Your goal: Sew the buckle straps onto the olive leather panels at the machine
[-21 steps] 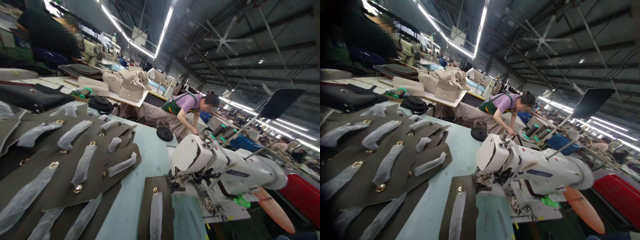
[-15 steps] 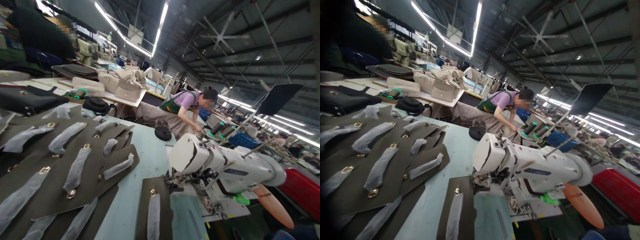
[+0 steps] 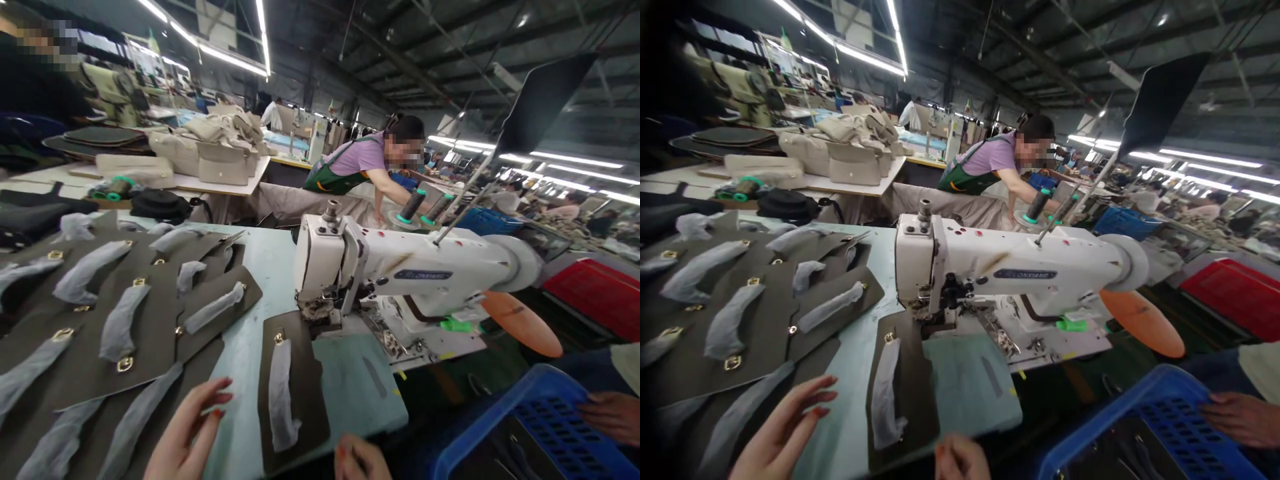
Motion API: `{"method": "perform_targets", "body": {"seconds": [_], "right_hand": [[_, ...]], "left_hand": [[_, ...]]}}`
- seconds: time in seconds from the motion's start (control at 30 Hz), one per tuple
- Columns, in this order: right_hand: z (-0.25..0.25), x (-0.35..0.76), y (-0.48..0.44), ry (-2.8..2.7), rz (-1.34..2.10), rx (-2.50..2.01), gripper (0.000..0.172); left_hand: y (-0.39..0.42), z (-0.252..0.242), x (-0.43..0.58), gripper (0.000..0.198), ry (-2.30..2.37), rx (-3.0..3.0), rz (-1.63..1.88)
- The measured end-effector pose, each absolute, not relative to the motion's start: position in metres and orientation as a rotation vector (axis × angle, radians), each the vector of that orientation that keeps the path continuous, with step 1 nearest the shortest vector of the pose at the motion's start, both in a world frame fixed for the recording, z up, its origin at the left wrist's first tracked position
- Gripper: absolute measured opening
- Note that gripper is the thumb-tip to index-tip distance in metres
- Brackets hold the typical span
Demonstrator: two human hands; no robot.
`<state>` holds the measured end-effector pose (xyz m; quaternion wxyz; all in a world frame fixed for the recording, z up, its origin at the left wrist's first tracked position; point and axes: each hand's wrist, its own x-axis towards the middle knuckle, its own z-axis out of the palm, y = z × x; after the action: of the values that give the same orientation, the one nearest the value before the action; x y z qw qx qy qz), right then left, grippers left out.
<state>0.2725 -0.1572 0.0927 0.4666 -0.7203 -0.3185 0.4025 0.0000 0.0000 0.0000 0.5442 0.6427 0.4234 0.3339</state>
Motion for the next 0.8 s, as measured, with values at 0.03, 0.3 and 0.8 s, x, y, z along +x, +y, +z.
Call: {"method": "perform_targets", "body": {"seconds": [0.03,0.3,0.8], "right_hand": [[0.079,0.268,-0.146,-0.796,0.975,-1.752,0.043],[0.025,0.264,-0.07,-0.953,1.023,-1.529,0.048],[0.04,0.235,-0.074,-0.671,1.166,-1.461,0.044]], "left_hand": [[0.012,-0.007,0.005,0.043,1.097,1.575,0.843],[0.024,-0.005,0.076,0.082,0.993,1.761,0.663],[0.011,0.041,0.103,0.039,0.948,1.414,0.592]]}}
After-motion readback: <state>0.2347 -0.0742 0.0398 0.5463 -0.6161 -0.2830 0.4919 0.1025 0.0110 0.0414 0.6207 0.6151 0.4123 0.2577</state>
